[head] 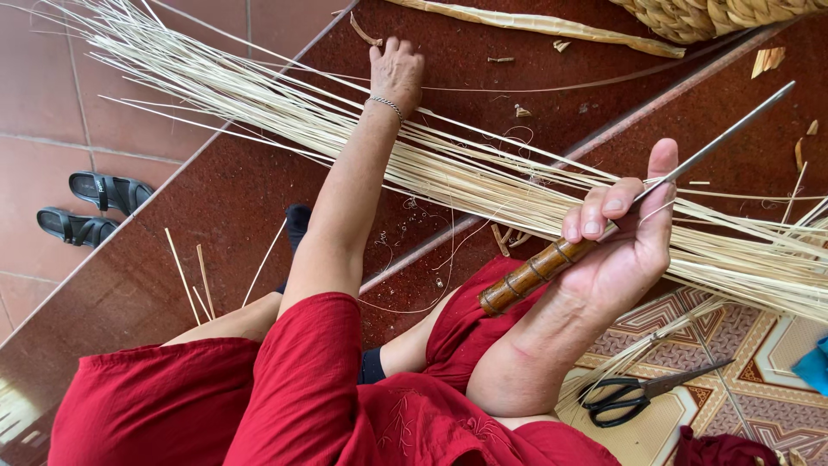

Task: The person sits on the floor and uses a machete to split long bamboo strips into thinner strands. They hold the strips with one hand and draw the blade along the length to separate the fibers, occasionally adjusting the bundle.

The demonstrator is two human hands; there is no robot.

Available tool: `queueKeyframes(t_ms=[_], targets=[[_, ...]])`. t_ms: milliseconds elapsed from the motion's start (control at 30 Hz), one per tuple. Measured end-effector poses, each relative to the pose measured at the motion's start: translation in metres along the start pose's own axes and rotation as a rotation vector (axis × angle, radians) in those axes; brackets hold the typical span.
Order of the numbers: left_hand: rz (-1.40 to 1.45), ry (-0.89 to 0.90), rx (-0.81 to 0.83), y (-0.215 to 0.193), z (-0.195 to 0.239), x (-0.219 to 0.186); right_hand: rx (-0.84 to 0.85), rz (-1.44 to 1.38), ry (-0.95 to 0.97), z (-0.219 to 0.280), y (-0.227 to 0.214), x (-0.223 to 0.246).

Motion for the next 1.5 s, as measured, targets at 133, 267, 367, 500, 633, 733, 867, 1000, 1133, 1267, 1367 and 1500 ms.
queueKeyframes(t_ms=[133,267,367,500,633,733,867,1000,1133,1267,1367,1500], targets=[[0.413,0.01,0.058,-0.014,0.004,-0.004,0.002,-0.01,-0.002,0.0,0.0,-0.001],[0.253,0.184,0.329,-0.015,0.033,-0.017,0.008,-0.026,-0.002,0.001,0.003,0.0],[0.172,0.145,0.275,-0.034,0.046,-0.013,0.019,0.013,-0.037,0.001,0.011,0.001],[0.289,0.238,-0.002,-0.092,0.063,-0.024,0.078,0.096,-0.118,0.006,0.025,0.006],[0.305,0.396,-0.238,-0.16,0.1,-0.043,0.305,0.088,-0.152,0.005,0.051,0.006],[0.335,0.579,-0.496,-0.23,0.147,-0.049,0.444,0.085,-0.121,0.015,0.071,0.003],[0.398,0.385,-0.354,-0.285,0.188,-0.025,0.59,0.213,0.05,0.036,0.101,-0.011],[0.463,0.385,-0.34,-0.324,0.253,-0.019,0.596,0.385,0.18,0.064,0.137,-0.039],[0.587,0.439,-0.46,-0.352,0.33,-0.013,0.646,0.334,0.276,0.102,0.18,-0.059],[0.706,0.263,-0.467,-0.34,0.389,0.011,0.71,0.313,0.249,0.147,0.204,-0.074],[0.816,0.226,-0.485,-0.322,0.408,0.021,0.745,0.392,0.274,0.164,0.209,-0.091],[0.863,0.247,-0.491,-0.305,0.419,0.026,0.779,0.466,0.315,0.174,0.21,-0.109]])
Point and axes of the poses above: each hand's wrist, its own z-axis away from the middle knuckle, its own y-axis out of the palm, x = y × z, the point moved 7 cm from there along -z, towards the middle knuckle, and after that the axes turned 6 degrees about z, right-handed, at the moved point
